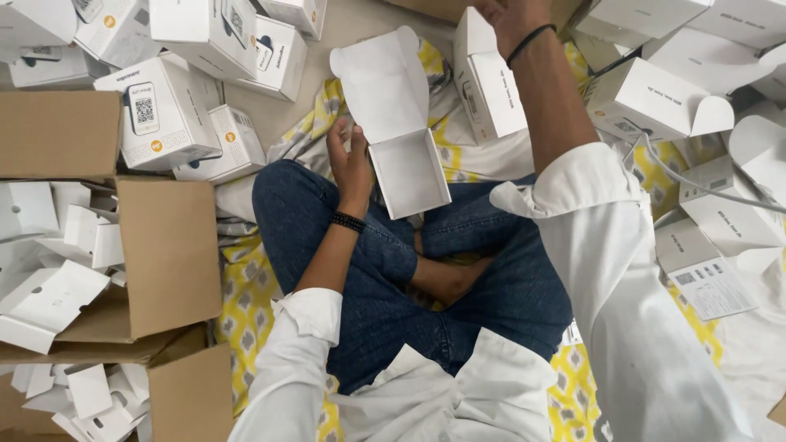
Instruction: The person organizes and checks documents inside small cardboard product boxes on the floor.
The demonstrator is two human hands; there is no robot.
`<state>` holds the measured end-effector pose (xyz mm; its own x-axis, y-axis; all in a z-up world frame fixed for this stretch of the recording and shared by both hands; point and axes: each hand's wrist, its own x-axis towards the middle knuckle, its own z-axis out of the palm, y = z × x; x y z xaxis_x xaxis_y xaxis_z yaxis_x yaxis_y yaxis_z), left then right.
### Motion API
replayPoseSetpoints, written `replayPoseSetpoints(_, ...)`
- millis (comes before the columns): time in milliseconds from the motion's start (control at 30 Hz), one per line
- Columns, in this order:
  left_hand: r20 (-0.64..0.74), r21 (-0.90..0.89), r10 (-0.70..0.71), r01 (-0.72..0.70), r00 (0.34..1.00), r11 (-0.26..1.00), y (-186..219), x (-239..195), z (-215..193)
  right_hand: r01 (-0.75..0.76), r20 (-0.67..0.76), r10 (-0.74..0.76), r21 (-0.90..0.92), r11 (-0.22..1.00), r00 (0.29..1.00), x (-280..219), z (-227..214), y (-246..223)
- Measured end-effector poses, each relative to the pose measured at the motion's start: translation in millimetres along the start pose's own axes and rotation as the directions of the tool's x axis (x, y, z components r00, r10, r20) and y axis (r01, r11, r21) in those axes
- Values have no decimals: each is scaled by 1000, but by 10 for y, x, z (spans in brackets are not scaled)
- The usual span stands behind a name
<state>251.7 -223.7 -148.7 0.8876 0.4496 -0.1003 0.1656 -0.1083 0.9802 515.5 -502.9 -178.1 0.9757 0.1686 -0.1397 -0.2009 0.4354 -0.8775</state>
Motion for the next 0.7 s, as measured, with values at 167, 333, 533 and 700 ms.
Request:
replayPoseSetpoints(167, 107, -219, -218, 236, 970, 947, -9, 197, 69, -267, -160, 218, -431, 862, 963, -892, 986, -65)
replayPoseSetpoints(333, 304, -136, -244, 295, 921, 946, -70, 280, 84, -478, -141, 485, -537, 695, 863, -1407, 1285, 235)
replayPoseSetpoints(533, 178, -210, -151, 188, 972, 959, 272, 126, -108, -310, -98, 295, -387, 868, 950, -1742, 1050, 36)
replayPoseSetpoints(700, 207, -325, -155, 217, 966, 921, 402, -73, -302, -303, -107, 285, -227, 926, 953, -2276, 1020, -244)
